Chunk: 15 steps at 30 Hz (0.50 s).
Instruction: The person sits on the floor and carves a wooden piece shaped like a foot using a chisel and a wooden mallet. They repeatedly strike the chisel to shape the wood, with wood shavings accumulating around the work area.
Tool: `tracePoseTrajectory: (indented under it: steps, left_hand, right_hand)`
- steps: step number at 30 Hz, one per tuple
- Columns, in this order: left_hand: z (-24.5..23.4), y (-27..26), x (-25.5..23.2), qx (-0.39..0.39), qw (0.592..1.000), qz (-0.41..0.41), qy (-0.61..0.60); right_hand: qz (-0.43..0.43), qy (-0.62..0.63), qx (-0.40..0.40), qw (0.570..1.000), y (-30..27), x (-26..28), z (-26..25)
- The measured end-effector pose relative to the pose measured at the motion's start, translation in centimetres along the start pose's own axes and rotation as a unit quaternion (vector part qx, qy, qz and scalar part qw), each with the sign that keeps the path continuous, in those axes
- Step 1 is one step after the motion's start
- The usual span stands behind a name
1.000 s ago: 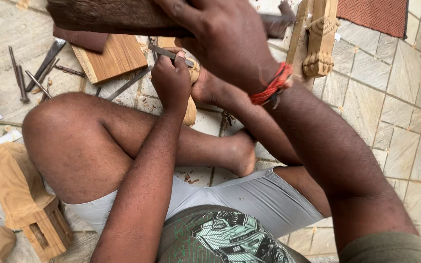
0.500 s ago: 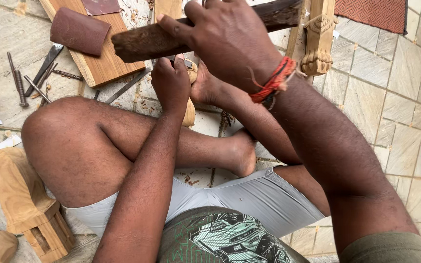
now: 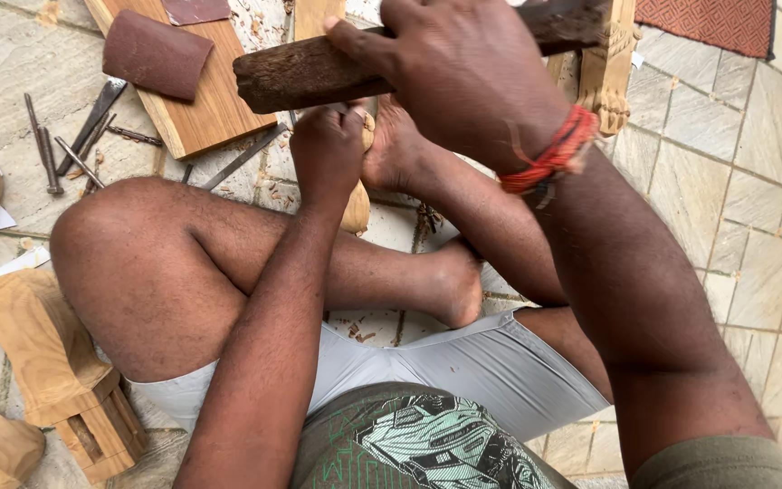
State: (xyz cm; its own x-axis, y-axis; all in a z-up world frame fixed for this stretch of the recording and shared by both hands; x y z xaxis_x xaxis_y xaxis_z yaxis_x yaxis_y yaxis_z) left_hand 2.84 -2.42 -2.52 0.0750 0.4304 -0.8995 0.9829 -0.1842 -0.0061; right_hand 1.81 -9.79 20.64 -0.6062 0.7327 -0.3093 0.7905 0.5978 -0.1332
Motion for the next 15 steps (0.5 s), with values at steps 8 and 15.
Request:
tracePoseTrajectory:
  steps: [8, 15]
  left_hand:
    - [-2.2, 0.0, 1.7, -0.055, 0.973, -0.085, -0.208]
    - [-1.1, 0.0, 2.0, -0.055, 0.981, -0.120, -0.139]
  right_hand:
    - [0.034, 0.165, -0.088, 0.982, -4.3, -2.4, 1.1]
    - [0.094, 0.217, -0.056, 0.970, -5.5, -2.9, 2.6]
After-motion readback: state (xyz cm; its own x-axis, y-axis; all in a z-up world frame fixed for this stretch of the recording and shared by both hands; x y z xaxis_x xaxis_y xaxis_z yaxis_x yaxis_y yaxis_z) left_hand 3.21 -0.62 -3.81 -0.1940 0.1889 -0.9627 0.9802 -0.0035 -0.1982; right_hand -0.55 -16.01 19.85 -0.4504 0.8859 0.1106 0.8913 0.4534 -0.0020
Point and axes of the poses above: each hand's wrist, its own y-axis towards the middle knuckle, its own z-axis out of the palm, x = y × z, the point moved 6 cm from there along y, towards the middle knuckle, and after that the axes turned 12 degrees about x, right-handed, at the moved point
